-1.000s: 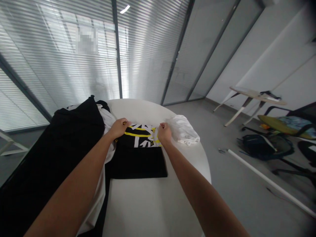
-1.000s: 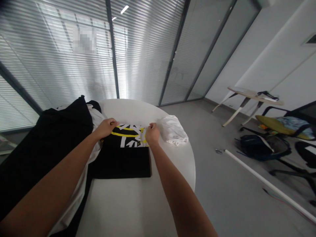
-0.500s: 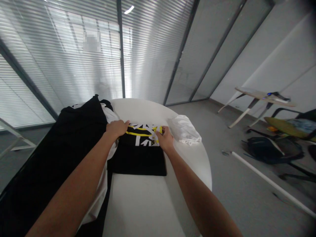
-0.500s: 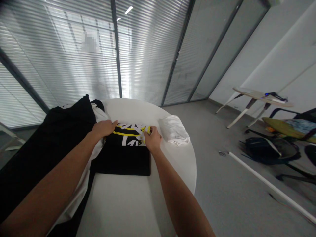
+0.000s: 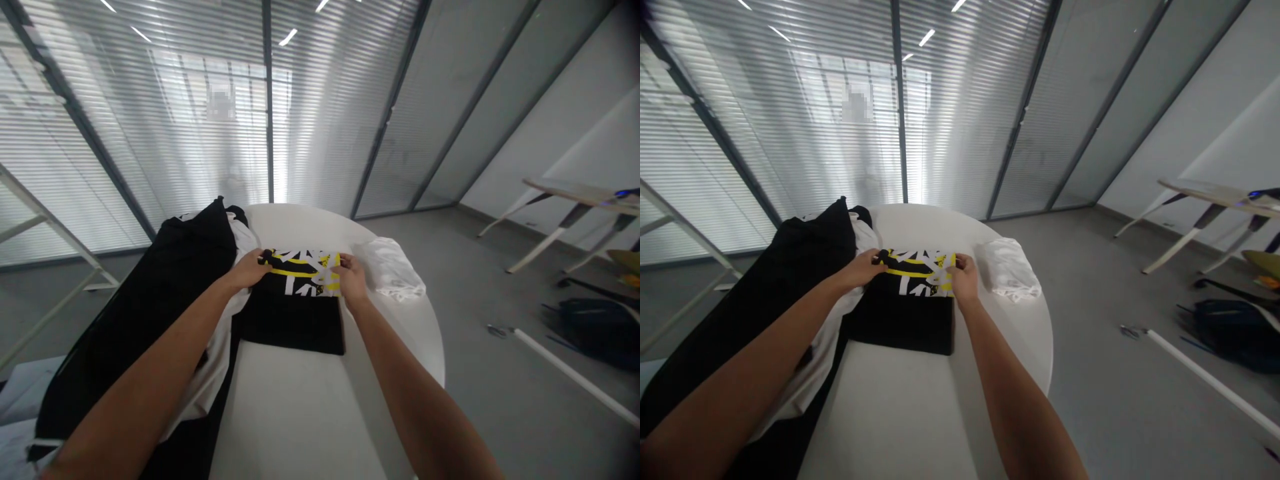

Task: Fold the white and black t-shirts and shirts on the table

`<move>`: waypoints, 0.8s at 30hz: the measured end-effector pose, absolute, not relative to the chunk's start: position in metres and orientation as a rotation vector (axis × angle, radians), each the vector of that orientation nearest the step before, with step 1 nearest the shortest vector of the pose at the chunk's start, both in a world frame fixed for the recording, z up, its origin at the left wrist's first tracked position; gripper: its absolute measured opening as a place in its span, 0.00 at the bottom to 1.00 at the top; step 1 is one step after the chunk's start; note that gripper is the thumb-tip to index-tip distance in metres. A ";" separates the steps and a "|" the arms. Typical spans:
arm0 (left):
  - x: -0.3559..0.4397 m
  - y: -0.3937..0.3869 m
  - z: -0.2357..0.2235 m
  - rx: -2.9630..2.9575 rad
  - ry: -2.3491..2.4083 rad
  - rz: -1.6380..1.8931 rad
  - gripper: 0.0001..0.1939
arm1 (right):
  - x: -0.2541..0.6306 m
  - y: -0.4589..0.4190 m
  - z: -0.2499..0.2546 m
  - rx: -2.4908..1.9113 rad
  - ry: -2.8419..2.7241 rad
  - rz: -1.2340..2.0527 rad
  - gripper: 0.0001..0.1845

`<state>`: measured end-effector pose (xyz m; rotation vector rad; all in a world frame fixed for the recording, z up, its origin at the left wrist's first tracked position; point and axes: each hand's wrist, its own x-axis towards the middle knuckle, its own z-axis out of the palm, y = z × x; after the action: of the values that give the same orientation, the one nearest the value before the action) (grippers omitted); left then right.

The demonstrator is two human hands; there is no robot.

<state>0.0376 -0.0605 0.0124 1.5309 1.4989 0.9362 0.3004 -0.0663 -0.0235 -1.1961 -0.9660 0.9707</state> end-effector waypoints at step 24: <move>-0.005 -0.098 0.021 1.379 1.145 1.137 0.13 | 0.318 -0.096 0.015 -1.118 -1.319 1.113 0.13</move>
<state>-0.0055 -0.0982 0.0211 1.3786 1.1453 1.1374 0.3179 -0.0960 0.0153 -1.1176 -1.3190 1.1133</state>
